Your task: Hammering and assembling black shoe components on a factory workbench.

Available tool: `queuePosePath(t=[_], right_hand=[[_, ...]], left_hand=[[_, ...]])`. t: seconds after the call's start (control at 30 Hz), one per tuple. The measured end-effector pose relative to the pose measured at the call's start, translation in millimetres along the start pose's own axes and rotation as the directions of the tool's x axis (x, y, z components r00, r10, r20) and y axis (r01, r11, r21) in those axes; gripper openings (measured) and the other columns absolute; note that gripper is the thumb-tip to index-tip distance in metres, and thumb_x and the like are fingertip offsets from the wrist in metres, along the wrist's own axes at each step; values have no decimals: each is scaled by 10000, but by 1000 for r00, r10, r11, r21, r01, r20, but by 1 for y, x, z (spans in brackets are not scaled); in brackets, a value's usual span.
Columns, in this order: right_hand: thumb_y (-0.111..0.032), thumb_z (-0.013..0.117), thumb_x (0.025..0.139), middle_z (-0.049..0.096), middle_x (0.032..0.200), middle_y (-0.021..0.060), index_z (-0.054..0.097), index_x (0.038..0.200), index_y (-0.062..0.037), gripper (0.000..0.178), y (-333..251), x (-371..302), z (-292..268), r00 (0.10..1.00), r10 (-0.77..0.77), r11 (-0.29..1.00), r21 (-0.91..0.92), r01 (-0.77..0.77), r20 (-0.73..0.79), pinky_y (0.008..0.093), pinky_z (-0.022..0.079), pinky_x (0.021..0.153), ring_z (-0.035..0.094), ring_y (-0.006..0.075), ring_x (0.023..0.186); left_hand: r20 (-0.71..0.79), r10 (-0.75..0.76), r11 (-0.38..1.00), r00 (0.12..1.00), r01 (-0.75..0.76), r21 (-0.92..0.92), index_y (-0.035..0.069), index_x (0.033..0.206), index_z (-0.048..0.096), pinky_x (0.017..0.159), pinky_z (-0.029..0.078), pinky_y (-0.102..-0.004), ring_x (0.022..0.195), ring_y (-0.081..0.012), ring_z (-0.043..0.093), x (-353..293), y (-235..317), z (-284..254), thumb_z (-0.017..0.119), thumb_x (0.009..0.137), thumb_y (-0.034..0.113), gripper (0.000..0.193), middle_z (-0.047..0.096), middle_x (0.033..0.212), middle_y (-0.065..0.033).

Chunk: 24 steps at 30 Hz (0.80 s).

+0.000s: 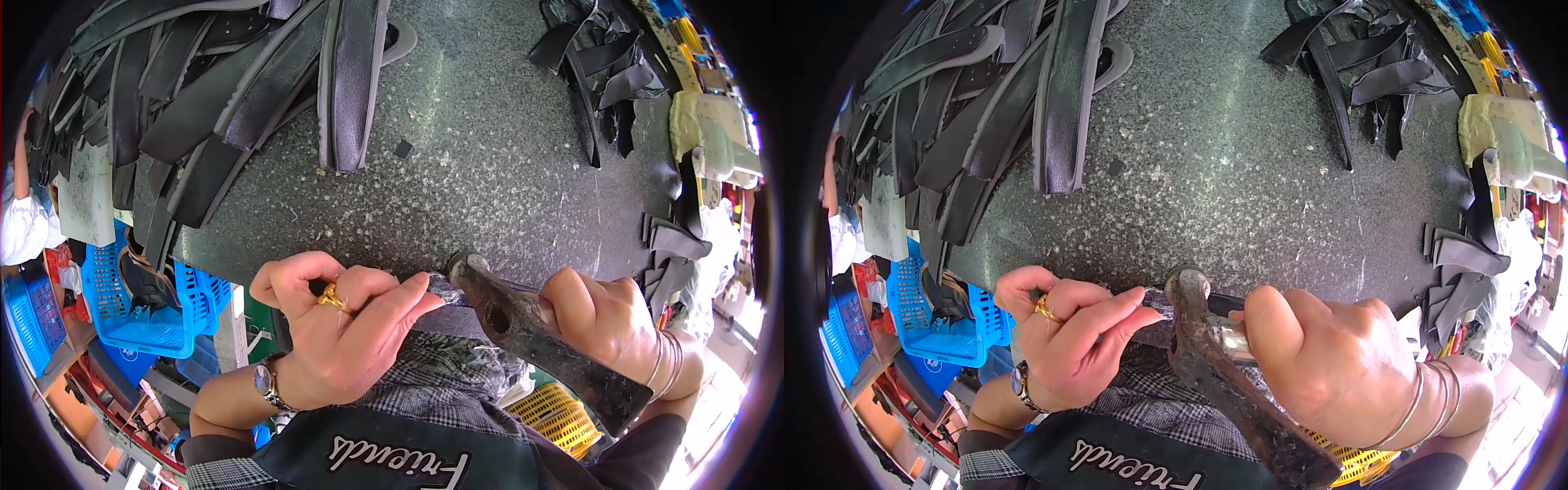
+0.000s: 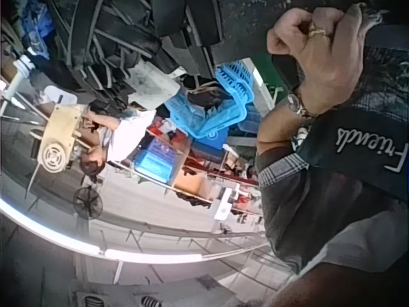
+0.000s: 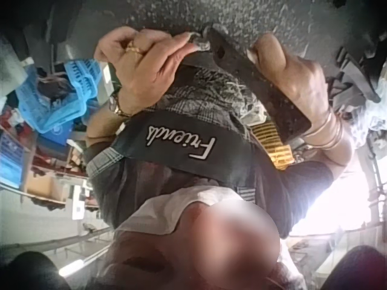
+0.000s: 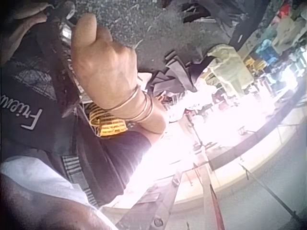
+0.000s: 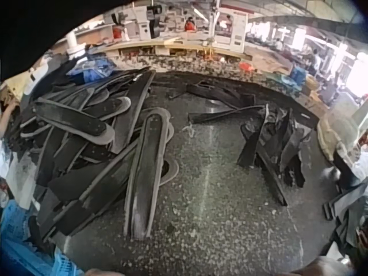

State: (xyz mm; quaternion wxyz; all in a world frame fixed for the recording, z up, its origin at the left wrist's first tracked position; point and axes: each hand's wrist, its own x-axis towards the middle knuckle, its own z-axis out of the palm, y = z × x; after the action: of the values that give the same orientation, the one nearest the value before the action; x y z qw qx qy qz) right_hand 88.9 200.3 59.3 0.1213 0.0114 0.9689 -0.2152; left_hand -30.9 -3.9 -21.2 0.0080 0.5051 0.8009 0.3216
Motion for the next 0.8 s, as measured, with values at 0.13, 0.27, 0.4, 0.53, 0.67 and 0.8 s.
queuePosePath(t=[0.13,0.27,0.4,0.53,0.67,0.8], right_hand=[[-116,664,849,504,596,40,510,825,-37,174,0,1,2,1000,-5,1000,-31,5,-5,340,465,370,593,202,457],[-118,666,850,501,595,35,512,822,-40,174,0,1,-1,1000,-21,999,-38,22,23,337,461,364,592,194,455],[-118,668,849,497,594,35,511,819,-43,177,3,3,-2,998,-40,997,-58,42,45,336,460,362,589,192,453],[-124,666,860,492,593,36,506,813,-41,187,0,4,-2,997,-69,996,-55,71,23,333,464,363,585,192,448],[-125,671,865,490,591,31,500,802,-38,202,2,5,0,997,-64,998,-23,65,35,328,464,363,588,186,448],[-115,676,854,495,592,30,502,802,-36,199,0,3,2,998,-52,997,-61,53,17,328,465,364,596,184,458]], left_hand=[[-16,66,997,998,-65,36,160,985,742,777,293,-322,824,-176,408,-6,0,4,871,657,125,354,548,796,108],[-21,98,985,995,-94,142,167,976,736,763,274,-347,832,-205,390,-8,5,5,864,667,146,335,532,817,111],[-5,106,983,994,-104,153,167,976,732,756,271,-355,835,-213,389,-6,4,4,861,669,150,333,535,824,111],[-28,54,996,998,-52,74,171,927,735,777,277,-361,829,-214,401,1,2,3,864,665,179,292,550,781,97],[-2,-62,997,998,62,-35,167,843,719,802,286,-371,831,-221,449,11,2,2,842,650,131,232,598,737,82],[1,-66,996,998,66,-55,168,785,679,805,290,-370,833,-226,460,18,-2,7,789,627,74,214,603,730,86]])
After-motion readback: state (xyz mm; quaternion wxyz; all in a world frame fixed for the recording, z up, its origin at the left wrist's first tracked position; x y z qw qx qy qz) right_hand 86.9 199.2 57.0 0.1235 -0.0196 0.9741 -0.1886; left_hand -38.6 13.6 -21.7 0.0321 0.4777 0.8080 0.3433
